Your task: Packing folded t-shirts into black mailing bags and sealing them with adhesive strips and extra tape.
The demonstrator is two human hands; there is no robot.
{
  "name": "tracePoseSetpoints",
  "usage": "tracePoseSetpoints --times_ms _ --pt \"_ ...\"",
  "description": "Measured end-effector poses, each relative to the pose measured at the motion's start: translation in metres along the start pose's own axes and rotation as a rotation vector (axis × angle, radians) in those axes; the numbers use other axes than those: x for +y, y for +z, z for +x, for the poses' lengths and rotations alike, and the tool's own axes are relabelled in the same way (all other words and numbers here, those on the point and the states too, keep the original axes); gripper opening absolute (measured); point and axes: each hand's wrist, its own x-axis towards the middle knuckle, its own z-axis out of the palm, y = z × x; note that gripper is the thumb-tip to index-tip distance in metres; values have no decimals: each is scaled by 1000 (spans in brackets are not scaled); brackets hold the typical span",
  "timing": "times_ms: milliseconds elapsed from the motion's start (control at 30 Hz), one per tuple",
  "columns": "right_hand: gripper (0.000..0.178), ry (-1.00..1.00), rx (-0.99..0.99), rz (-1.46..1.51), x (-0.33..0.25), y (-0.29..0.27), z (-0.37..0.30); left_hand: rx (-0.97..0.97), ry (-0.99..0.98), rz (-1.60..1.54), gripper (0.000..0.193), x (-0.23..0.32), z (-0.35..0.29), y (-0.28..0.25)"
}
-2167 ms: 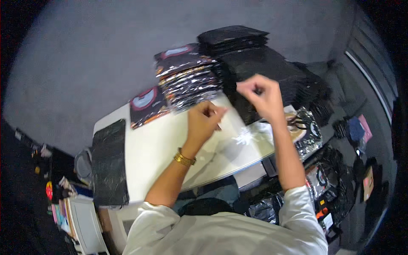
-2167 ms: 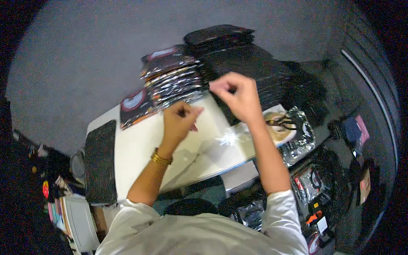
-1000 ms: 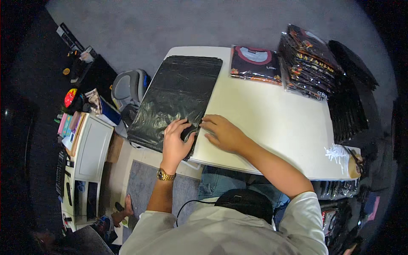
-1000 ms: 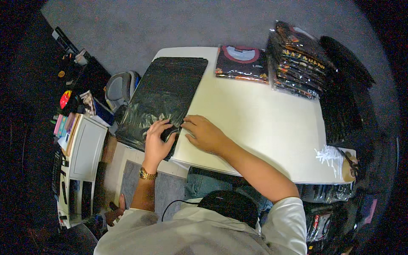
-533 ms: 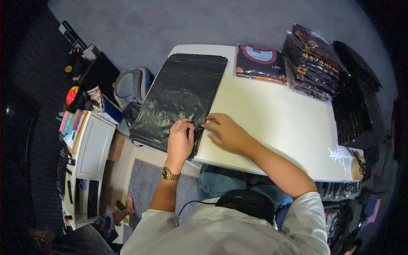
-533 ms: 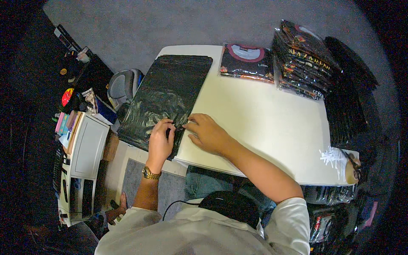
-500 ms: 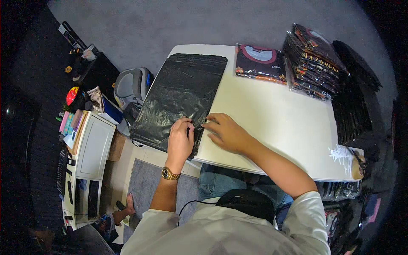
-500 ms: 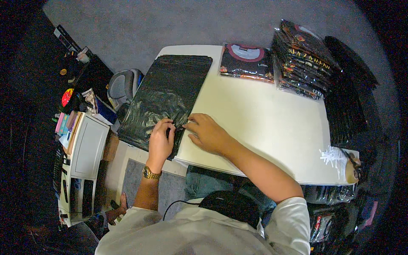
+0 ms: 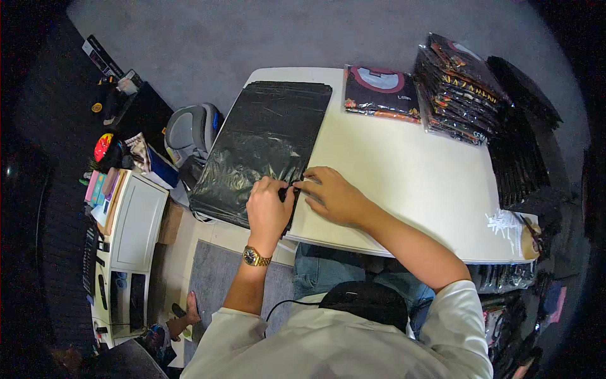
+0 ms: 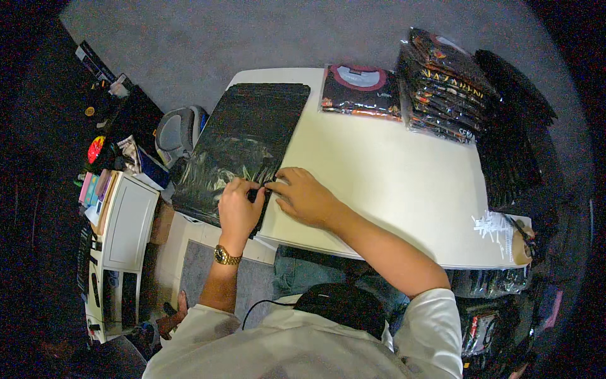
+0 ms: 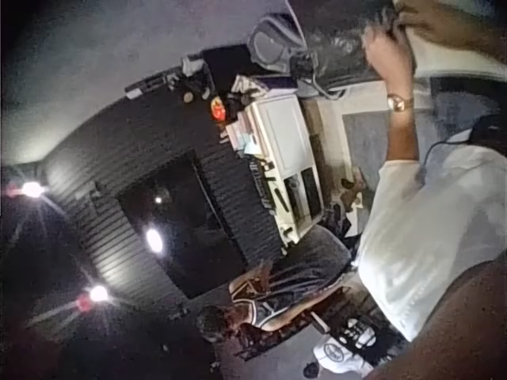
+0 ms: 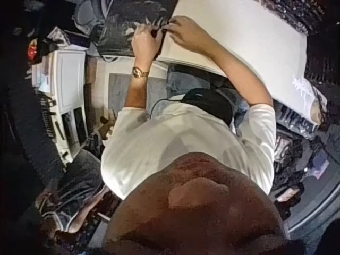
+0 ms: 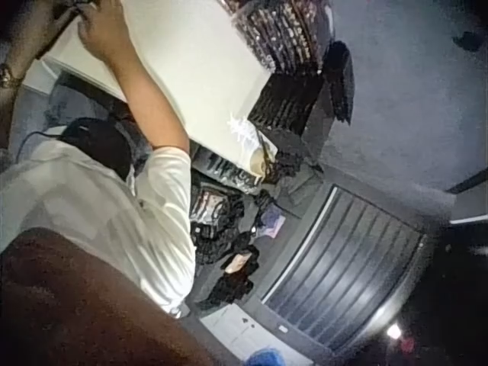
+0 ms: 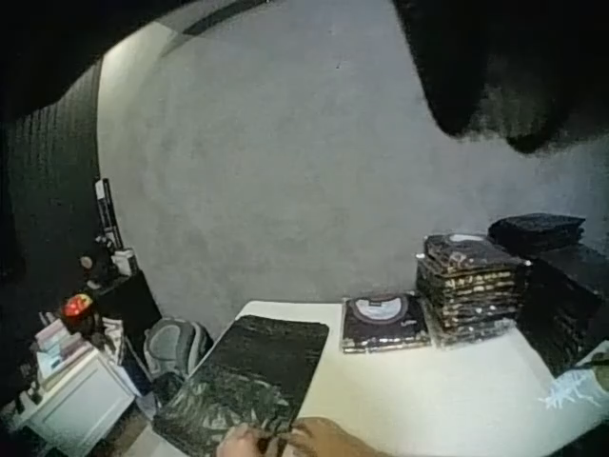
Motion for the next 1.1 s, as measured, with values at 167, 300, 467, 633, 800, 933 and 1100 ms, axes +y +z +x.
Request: tracePoseSetpoints --times_ms 167,300,467,633,800,933,1100 --pt "44 -13 -5 11 -1 -4 2 64 45 -43 9 -14 -2 8" --pt "44 16 -21 32 -1 -6 1 19 -93 -137 9 -10 3 0" --pt "43 29 -27 52 -2 -5 3 77 -85 -235 8 -13 14 -14" --pt "48 21 -21 18 3 -6 -3 55 28 -347 8 31 31 -42" --pt "97 235 -210 270 -35 -49 -21 -28 -77 -595 10 66 26 -17" --pt "145 396 33 247 -48 -60 -80 -257 -319 -1073 10 107 23 18" --pt "80 655 574 737 -20 -70 -143 -380 -570 -1526 12 173 25 61"
